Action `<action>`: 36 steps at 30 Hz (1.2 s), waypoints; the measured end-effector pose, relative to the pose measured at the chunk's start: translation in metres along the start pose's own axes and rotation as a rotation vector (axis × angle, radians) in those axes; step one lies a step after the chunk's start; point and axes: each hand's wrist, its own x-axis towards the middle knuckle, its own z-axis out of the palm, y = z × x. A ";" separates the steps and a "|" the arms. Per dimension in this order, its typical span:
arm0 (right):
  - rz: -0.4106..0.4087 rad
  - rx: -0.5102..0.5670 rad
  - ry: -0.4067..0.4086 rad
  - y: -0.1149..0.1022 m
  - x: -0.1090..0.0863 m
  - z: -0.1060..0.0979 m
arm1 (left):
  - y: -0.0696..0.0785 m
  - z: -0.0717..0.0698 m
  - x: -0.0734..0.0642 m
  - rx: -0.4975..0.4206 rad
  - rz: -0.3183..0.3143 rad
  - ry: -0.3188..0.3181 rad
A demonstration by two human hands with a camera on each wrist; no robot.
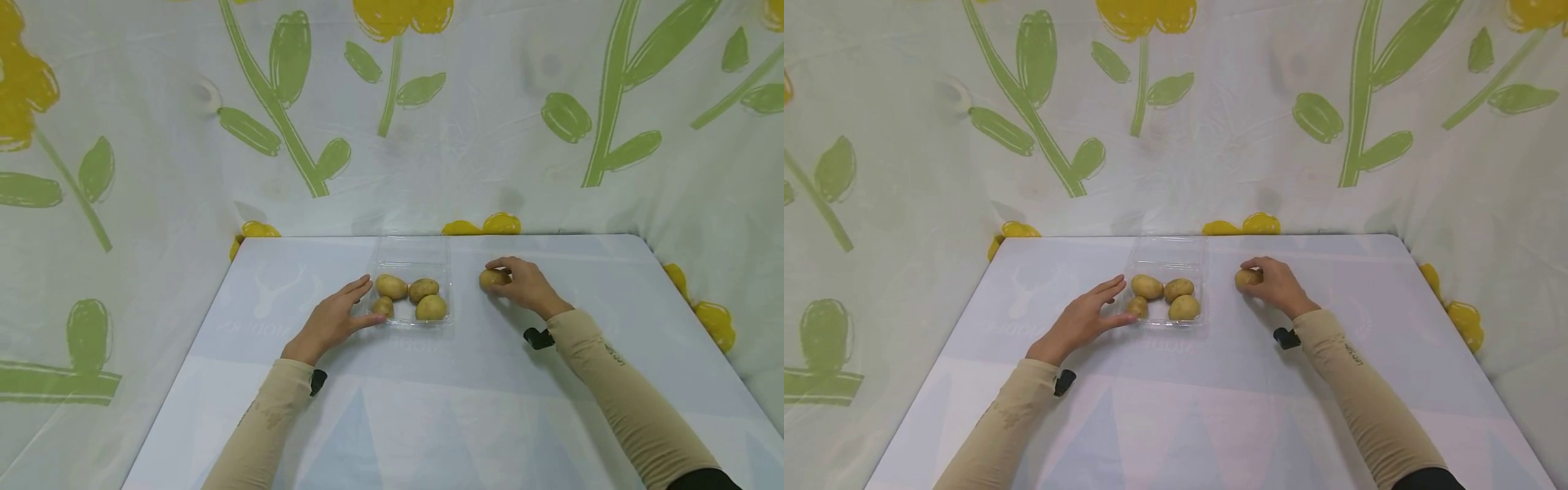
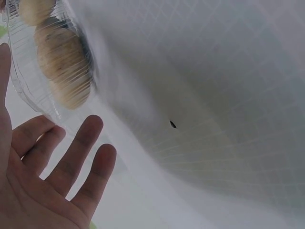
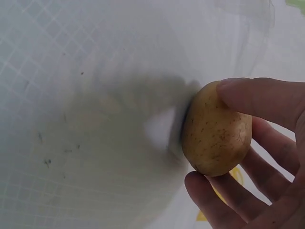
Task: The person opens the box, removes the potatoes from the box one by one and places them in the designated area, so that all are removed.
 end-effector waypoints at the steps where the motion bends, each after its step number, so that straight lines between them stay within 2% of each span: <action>1: -0.001 0.003 -0.005 0.000 0.000 0.000 | 0.000 0.000 0.000 0.000 0.001 0.000; 18: -0.012 0.015 -0.029 -0.004 -0.002 -0.001 | 0.000 -0.001 0.000 -0.001 -0.002 -0.002; 36: -0.044 0.018 0.003 -0.004 -0.002 -0.008 | -0.001 0.000 -0.001 -0.001 0.006 0.002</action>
